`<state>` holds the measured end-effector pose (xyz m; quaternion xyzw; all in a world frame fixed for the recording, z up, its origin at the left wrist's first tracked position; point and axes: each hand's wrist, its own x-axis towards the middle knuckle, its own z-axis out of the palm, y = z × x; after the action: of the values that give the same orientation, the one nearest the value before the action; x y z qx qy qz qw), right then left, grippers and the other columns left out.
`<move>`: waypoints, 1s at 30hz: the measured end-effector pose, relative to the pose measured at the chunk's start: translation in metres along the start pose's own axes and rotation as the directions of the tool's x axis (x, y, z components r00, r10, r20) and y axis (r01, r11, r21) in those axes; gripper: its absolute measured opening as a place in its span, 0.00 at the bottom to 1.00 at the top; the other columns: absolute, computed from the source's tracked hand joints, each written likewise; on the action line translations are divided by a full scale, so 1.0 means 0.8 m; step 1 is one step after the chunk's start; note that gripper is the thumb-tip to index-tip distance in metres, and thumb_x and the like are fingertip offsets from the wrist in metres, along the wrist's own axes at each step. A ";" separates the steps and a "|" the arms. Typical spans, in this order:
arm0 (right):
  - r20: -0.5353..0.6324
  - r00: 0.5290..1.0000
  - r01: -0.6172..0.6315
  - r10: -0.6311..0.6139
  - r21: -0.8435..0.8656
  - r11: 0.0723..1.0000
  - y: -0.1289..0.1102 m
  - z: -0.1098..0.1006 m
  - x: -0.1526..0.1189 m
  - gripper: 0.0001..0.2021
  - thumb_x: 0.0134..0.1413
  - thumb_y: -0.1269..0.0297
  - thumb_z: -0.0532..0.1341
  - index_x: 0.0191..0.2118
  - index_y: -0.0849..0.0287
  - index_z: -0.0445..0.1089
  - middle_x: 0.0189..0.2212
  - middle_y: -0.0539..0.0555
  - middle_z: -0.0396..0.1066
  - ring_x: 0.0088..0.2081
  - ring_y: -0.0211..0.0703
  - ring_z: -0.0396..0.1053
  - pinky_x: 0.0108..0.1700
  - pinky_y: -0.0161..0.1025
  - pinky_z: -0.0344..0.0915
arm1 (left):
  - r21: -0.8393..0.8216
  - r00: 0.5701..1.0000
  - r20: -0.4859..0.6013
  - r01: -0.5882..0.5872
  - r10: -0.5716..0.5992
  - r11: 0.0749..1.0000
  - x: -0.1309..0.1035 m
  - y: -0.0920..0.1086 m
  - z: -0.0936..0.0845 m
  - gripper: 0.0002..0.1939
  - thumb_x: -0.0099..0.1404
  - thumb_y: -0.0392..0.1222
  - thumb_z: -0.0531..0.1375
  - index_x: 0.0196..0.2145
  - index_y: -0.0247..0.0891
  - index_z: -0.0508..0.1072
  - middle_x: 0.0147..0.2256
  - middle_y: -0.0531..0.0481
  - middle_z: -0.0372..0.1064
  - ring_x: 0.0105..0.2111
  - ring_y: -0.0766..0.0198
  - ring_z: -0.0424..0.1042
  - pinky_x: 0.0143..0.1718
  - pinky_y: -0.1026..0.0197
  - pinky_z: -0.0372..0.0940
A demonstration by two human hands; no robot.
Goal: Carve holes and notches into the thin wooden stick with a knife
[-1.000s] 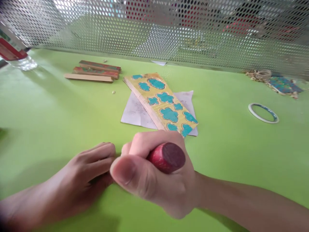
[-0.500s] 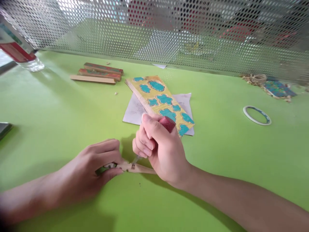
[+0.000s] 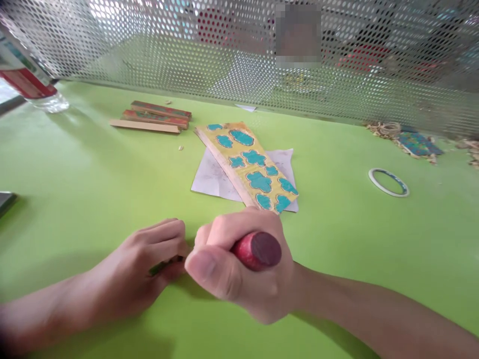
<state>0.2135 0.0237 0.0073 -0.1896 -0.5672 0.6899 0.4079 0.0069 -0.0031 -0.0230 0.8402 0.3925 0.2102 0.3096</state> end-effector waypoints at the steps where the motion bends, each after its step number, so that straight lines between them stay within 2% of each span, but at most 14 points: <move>1: 0.013 1.000 0.020 -0.019 -0.030 0.999 0.002 0.002 -0.002 0.19 0.61 0.58 0.61 0.21 0.57 0.59 0.17 0.45 0.58 0.19 0.33 0.55 0.22 0.36 0.57 | 0.004 1.000 0.003 -0.005 0.005 1.000 0.000 0.000 0.000 0.11 0.66 0.26 0.53 0.27 0.36 0.63 0.29 0.52 0.58 0.30 0.65 0.57 0.33 0.63 0.55; 5: 0.064 0.994 0.098 -0.088 -0.168 0.981 0.003 0.011 -0.007 0.19 0.62 0.59 0.61 0.21 0.57 0.58 0.17 0.47 0.59 0.20 0.34 0.58 0.23 0.35 0.58 | -0.003 1.000 0.017 0.008 -0.008 1.000 -0.001 -0.003 0.002 0.12 0.66 0.27 0.52 0.26 0.37 0.60 0.29 0.53 0.57 0.29 0.66 0.56 0.31 0.63 0.54; 7: 0.055 0.991 0.129 -0.121 -0.164 0.978 0.005 0.013 -0.006 0.21 0.61 0.59 0.62 0.20 0.58 0.56 0.16 0.46 0.57 0.20 0.33 0.56 0.22 0.34 0.56 | -0.007 1.000 0.018 0.017 -0.016 1.000 -0.001 -0.003 0.002 0.12 0.66 0.26 0.51 0.26 0.37 0.60 0.29 0.52 0.57 0.29 0.65 0.57 0.31 0.62 0.54; 9: 0.002 0.994 0.107 -0.107 -0.052 0.993 0.009 0.011 0.001 0.20 0.61 0.60 0.61 0.20 0.58 0.55 0.16 0.45 0.56 0.19 0.32 0.54 0.22 0.34 0.55 | -0.012 1.000 0.016 0.013 -0.012 1.000 -0.001 -0.003 0.002 0.12 0.67 0.27 0.51 0.27 0.37 0.62 0.30 0.52 0.58 0.29 0.64 0.58 0.32 0.62 0.55; 12: -0.170 0.985 0.010 0.023 0.194 0.981 0.015 0.002 0.013 0.19 0.64 0.64 0.57 0.21 0.58 0.56 0.15 0.43 0.53 0.17 0.30 0.51 0.21 0.33 0.53 | -0.028 0.999 0.021 0.042 -0.042 0.999 0.000 -0.002 0.001 0.10 0.70 0.32 0.52 0.30 0.37 0.67 0.31 0.51 0.60 0.31 0.63 0.60 0.34 0.60 0.58; 13: -0.214 0.974 -0.017 0.069 0.237 0.971 0.015 0.000 0.015 0.20 0.65 0.65 0.55 0.21 0.58 0.55 0.15 0.43 0.52 0.17 0.30 0.50 0.22 0.33 0.53 | -0.034 0.998 0.023 0.060 -0.059 0.998 0.001 -0.001 0.000 0.10 0.70 0.34 0.53 0.30 0.37 0.68 0.31 0.50 0.61 0.31 0.63 0.61 0.34 0.60 0.58; 15: -0.229 0.970 -0.017 0.079 0.261 0.965 0.010 -0.002 0.016 0.20 0.66 0.65 0.54 0.21 0.58 0.56 0.15 0.43 0.51 0.17 0.30 0.50 0.22 0.33 0.54 | -0.044 0.997 0.020 0.080 -0.079 0.996 0.001 -0.001 0.000 0.10 0.70 0.35 0.54 0.30 0.38 0.68 0.31 0.51 0.62 0.31 0.63 0.62 0.34 0.60 0.59; 18: -0.130 0.991 0.027 -0.004 0.173 0.985 -0.001 0.002 0.011 0.19 0.65 0.62 0.57 0.22 0.58 0.58 0.16 0.43 0.54 0.19 0.30 0.53 0.23 0.34 0.57 | -0.067 0.997 -0.012 0.075 -0.076 0.995 0.001 -0.001 0.001 0.09 0.69 0.33 0.54 0.30 0.39 0.69 0.31 0.52 0.63 0.31 0.64 0.64 0.34 0.61 0.60; 22: -0.092 0.996 0.029 -0.021 0.091 0.995 -0.003 0.005 0.006 0.19 0.63 0.60 0.60 0.22 0.58 0.57 0.17 0.44 0.55 0.19 0.31 0.54 0.22 0.34 0.55 | -0.070 0.995 -0.025 0.093 -0.095 0.993 0.000 -0.001 0.004 0.10 0.64 0.28 0.55 0.30 0.40 0.70 0.30 0.52 0.63 0.32 0.63 0.64 0.33 0.62 0.61; 25: -0.088 0.994 0.065 -0.058 0.072 0.995 0.003 0.006 0.004 0.17 0.63 0.63 0.58 0.22 0.57 0.58 0.16 0.44 0.54 0.18 0.31 0.51 0.21 0.35 0.52 | -0.056 0.997 -0.038 0.072 -0.074 0.996 0.000 -0.001 0.003 0.10 0.64 0.27 0.55 0.31 0.41 0.69 0.30 0.53 0.63 0.31 0.64 0.64 0.33 0.62 0.61; 27: -0.083 0.995 0.048 -0.049 -0.016 0.999 0.003 0.011 0.002 0.17 0.62 0.66 0.59 0.22 0.57 0.58 0.17 0.44 0.56 0.19 0.31 0.52 0.21 0.35 0.52 | -0.037 0.998 -0.053 0.038 -0.040 0.999 0.002 0.000 0.000 0.10 0.64 0.27 0.54 0.29 0.40 0.67 0.30 0.53 0.62 0.30 0.65 0.63 0.33 0.63 0.60; 30: -0.049 0.998 0.017 -0.025 -0.162 0.987 0.000 0.024 0.000 0.20 0.55 0.73 0.62 0.19 0.57 0.52 0.16 0.43 0.53 0.18 0.31 0.51 0.21 0.35 0.50 | -0.003 0.999 -0.050 -0.005 0.005 1.000 0.003 0.003 -0.003 0.12 0.66 0.27 0.53 0.26 0.39 0.63 0.28 0.53 0.60 0.28 0.66 0.61 0.32 0.64 0.59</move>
<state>0.1995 0.0112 0.0130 -0.2337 -0.6126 0.6323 0.4128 0.0081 -0.0017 -0.0192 0.8351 0.3978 0.2325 0.3005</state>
